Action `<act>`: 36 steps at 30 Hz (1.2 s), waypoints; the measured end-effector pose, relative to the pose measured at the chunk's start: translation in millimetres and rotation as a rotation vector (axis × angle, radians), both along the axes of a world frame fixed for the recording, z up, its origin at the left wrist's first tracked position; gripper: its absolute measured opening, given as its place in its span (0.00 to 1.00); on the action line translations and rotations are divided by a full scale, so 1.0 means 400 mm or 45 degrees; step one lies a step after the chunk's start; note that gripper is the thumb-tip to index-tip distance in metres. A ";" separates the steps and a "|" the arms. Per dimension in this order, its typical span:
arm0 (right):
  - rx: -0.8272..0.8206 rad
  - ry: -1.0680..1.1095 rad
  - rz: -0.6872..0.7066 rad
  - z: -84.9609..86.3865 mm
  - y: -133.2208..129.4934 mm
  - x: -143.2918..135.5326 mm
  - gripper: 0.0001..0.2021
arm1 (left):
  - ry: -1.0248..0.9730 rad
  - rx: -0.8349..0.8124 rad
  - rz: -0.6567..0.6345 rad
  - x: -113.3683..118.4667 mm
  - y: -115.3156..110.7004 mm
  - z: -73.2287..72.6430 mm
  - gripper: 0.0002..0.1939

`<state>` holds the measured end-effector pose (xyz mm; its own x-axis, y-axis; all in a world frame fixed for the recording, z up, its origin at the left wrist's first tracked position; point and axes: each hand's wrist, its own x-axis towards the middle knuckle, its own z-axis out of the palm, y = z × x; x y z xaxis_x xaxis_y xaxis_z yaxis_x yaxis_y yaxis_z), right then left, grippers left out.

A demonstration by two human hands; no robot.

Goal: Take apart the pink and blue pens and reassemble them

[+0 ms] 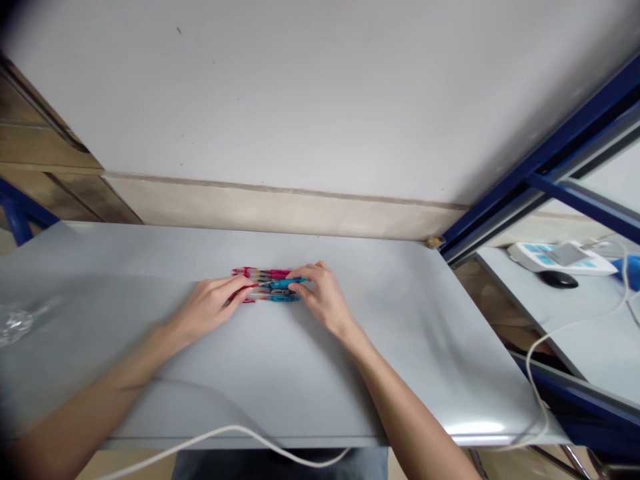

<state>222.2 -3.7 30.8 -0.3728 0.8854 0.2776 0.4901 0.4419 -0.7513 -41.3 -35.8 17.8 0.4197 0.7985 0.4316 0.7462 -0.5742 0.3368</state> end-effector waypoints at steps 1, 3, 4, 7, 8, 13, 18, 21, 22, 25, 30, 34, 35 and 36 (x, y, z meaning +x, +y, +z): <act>0.013 0.002 -0.031 0.000 0.002 0.003 0.06 | 0.004 0.008 0.000 0.000 0.000 0.001 0.10; 0.026 0.037 -0.083 0.004 0.005 0.008 0.07 | 0.008 0.017 -0.006 0.000 0.002 0.001 0.10; 0.028 0.061 -0.099 0.006 0.006 0.009 0.07 | 0.009 0.017 -0.009 0.000 0.003 -0.001 0.10; 0.019 0.101 -0.107 0.015 0.004 0.008 0.06 | -0.001 0.009 -0.019 -0.002 0.005 -0.006 0.11; 0.013 0.096 -0.103 0.017 0.003 0.006 0.06 | -0.008 0.006 -0.023 -0.002 0.005 -0.008 0.11; 0.007 0.068 -0.061 0.013 -0.002 -0.001 0.07 | -0.020 -0.009 -0.018 -0.002 0.001 -0.008 0.12; 0.012 0.104 -0.032 0.008 -0.005 -0.008 0.06 | -0.010 -0.011 -0.011 -0.001 0.001 -0.006 0.11; 0.055 0.096 -0.021 0.009 -0.009 -0.013 0.06 | -0.005 0.001 -0.014 -0.001 0.003 -0.010 0.11; 0.079 0.090 -0.017 0.009 -0.011 -0.016 0.06 | -0.004 -0.004 -0.016 -0.001 0.003 -0.011 0.11; 0.177 0.087 0.015 0.011 -0.020 -0.023 0.06 | -0.040 -0.050 -0.054 0.002 0.003 -0.010 0.11; 0.338 0.058 0.064 0.017 -0.045 -0.039 0.09 | -0.175 -0.108 -0.136 0.020 -0.008 0.000 0.17; 0.413 0.041 0.100 0.011 -0.062 -0.052 0.11 | -0.145 -0.108 -0.176 0.031 -0.018 0.003 0.26; 0.422 0.040 0.101 0.008 -0.064 -0.055 0.11 | -0.153 -0.094 -0.182 0.031 -0.020 0.001 0.27; 0.425 0.036 0.105 0.004 -0.066 -0.056 0.11 | -0.160 -0.074 -0.184 0.031 -0.020 -0.002 0.28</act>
<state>199.6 -29.9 32.6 -0.4276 0.7109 0.5585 0.4232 0.7033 -0.5712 -29.1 -43.9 16.9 0.4771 0.7591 0.4428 0.6076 -0.6490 0.4579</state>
